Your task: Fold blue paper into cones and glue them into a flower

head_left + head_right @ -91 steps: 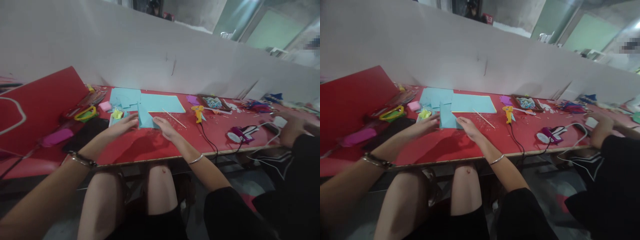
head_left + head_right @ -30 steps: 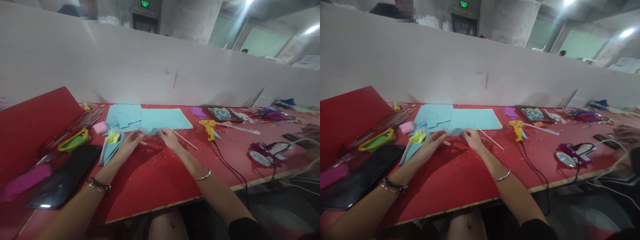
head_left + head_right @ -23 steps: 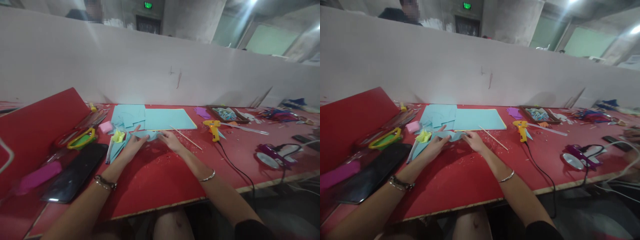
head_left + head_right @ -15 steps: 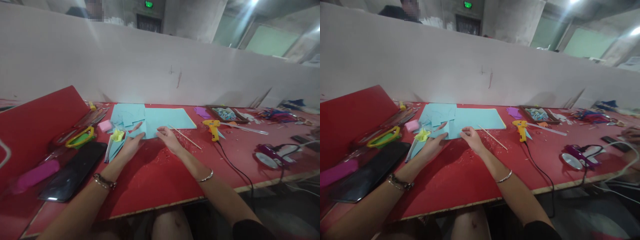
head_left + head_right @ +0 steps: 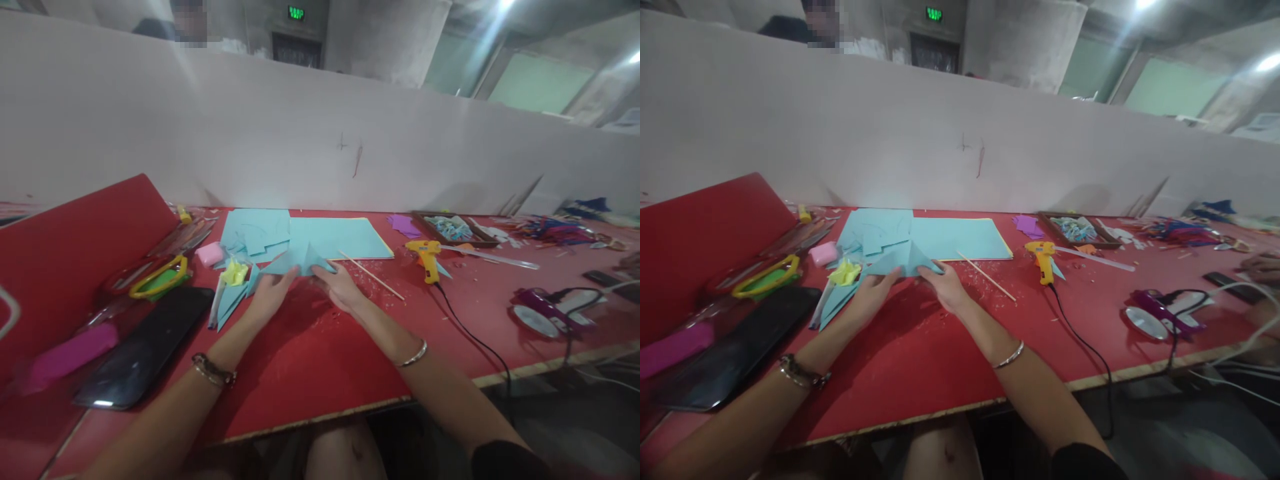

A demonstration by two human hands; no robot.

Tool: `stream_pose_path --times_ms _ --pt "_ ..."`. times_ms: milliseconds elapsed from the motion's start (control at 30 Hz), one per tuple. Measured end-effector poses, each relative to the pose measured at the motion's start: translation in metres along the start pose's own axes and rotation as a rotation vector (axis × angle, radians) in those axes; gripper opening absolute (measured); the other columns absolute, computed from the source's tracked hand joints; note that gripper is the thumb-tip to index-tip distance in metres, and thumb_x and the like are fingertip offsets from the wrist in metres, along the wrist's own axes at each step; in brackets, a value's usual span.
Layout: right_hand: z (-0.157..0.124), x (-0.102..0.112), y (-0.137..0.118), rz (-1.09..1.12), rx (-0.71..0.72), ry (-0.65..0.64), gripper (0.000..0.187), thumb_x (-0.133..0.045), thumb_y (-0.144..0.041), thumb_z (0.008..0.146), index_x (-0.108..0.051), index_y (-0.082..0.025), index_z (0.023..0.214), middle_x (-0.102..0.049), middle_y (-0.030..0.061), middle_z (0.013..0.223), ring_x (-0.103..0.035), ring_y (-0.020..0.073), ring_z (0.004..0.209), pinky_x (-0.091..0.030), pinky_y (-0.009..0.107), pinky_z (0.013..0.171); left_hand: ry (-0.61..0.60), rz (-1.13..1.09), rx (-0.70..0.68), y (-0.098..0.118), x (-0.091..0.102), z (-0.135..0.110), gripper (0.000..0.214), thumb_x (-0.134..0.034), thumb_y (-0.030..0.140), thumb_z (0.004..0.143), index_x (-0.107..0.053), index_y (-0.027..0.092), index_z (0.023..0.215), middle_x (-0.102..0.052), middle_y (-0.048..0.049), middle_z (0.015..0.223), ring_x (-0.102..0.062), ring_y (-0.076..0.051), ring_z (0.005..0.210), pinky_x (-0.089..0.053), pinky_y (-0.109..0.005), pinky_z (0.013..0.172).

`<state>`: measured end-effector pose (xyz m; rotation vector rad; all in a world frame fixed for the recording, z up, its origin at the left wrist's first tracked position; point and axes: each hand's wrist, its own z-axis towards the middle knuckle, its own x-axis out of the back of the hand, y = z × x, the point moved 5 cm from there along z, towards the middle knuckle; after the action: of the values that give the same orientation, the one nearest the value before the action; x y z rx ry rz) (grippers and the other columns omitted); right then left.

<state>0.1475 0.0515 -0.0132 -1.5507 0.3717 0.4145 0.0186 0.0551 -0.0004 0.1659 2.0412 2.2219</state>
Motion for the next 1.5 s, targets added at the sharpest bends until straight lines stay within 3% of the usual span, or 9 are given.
stream_pose_path --times_ms 133,267,433,567,767,967,1067,1167,1500 --pt "-0.001 0.001 -0.001 -0.014 -0.013 0.034 0.031 -0.075 -0.031 0.050 -0.059 -0.016 0.071 -0.059 -0.0044 0.060 -0.051 0.0056 0.053 -0.043 0.021 0.057 -0.028 0.211 -0.073 0.005 0.002 0.002 0.031 -0.059 0.046 0.066 -0.062 0.015 0.066 -0.068 -0.0044 0.067 -0.060 -0.019 0.069 -0.046 -0.029 0.069" --pt "-0.001 0.001 -0.001 0.025 -0.017 -0.005 0.028 -0.075 -0.029 0.052 -0.059 -0.016 0.070 -0.057 -0.0056 0.056 -0.050 0.0045 0.051 -0.042 0.018 0.054 0.020 0.286 -0.020 0.003 0.006 0.004 0.033 -0.058 0.047 0.065 -0.061 0.016 0.054 -0.066 -0.0037 0.057 -0.057 -0.017 0.058 -0.044 -0.027 0.062" --pt "0.002 0.002 0.003 0.127 -0.068 -0.008 0.025 -0.077 -0.026 0.049 -0.057 -0.017 0.062 -0.061 -0.0032 0.062 -0.057 0.0069 0.061 -0.047 0.021 0.066 0.070 0.191 -0.013 0.004 0.008 0.004 0.034 -0.060 0.049 0.062 -0.058 0.016 0.052 -0.063 -0.0025 0.053 -0.056 -0.016 0.055 -0.044 -0.026 0.059" --pt "-0.001 -0.005 0.004 0.042 -0.050 -0.097 0.022 -0.075 -0.028 0.052 -0.061 -0.015 0.064 -0.063 -0.0008 0.066 -0.057 0.0075 0.062 -0.048 0.023 0.071 0.045 0.265 -0.037 0.004 0.007 0.003 0.033 -0.055 0.046 0.067 -0.060 0.016 0.054 -0.064 -0.0023 0.057 -0.056 -0.016 0.059 -0.043 -0.026 0.061" --pt "-0.002 -0.005 0.005 -0.085 0.038 -0.103 0.019 -0.071 -0.031 0.057 -0.061 -0.016 0.064 -0.060 -0.0024 0.061 -0.054 0.0083 0.059 -0.046 0.025 0.068 0.011 0.415 -0.180 0.011 0.002 0.002 0.026 -0.050 0.033 0.072 -0.053 0.019 0.050 -0.058 0.0009 0.052 -0.052 -0.015 0.056 -0.041 -0.025 0.061" --pt "0.001 -0.003 0.001 -0.244 0.108 -0.059 0.018 -0.068 -0.032 0.058 -0.059 -0.016 0.061 -0.058 -0.0023 0.057 -0.052 0.0099 0.056 -0.043 0.026 0.064 -0.032 0.481 -0.286 0.012 0.001 0.001 0.025 -0.051 0.034 0.072 -0.053 0.019 0.053 -0.055 0.0007 0.052 -0.051 -0.014 0.056 -0.041 -0.026 0.063" --pt "-0.002 -0.004 -0.002 -0.287 0.105 -0.043 0.019 -0.067 -0.032 0.058 -0.060 -0.016 0.065 -0.060 -0.0018 0.060 -0.053 0.0102 0.057 -0.043 0.026 0.062 0.041 0.481 -0.262 0.013 0.004 0.002 0.022 -0.053 0.035 0.070 -0.057 0.017 0.057 -0.060 -0.0007 0.058 -0.053 -0.016 0.060 -0.042 -0.027 0.064" --pt "-0.004 -0.005 -0.003 -0.301 0.116 -0.043 0.019 -0.066 -0.032 0.060 -0.061 -0.016 0.068 -0.061 -0.0017 0.063 -0.054 0.0099 0.059 -0.043 0.025 0.063 0.022 0.459 -0.224 0.012 0.004 0.002 0.026 -0.052 0.038 0.070 -0.059 0.016 0.058 -0.061 -0.0008 0.057 -0.052 -0.015 0.057 -0.041 -0.025 0.059" --pt "0.001 -0.003 -0.002 -0.225 0.135 -0.078 0.021 -0.064 -0.035 0.062 -0.061 -0.015 0.065 -0.062 -0.0002 0.060 -0.055 0.0096 0.055 -0.046 0.026 0.064 0.050 0.568 -0.213 0.007 0.008 0.005 0.037 -0.044 0.044 0.074 -0.061 0.015 0.059 -0.044 0.0041 0.041 -0.039 -0.010 0.044 -0.030 -0.023 0.046"
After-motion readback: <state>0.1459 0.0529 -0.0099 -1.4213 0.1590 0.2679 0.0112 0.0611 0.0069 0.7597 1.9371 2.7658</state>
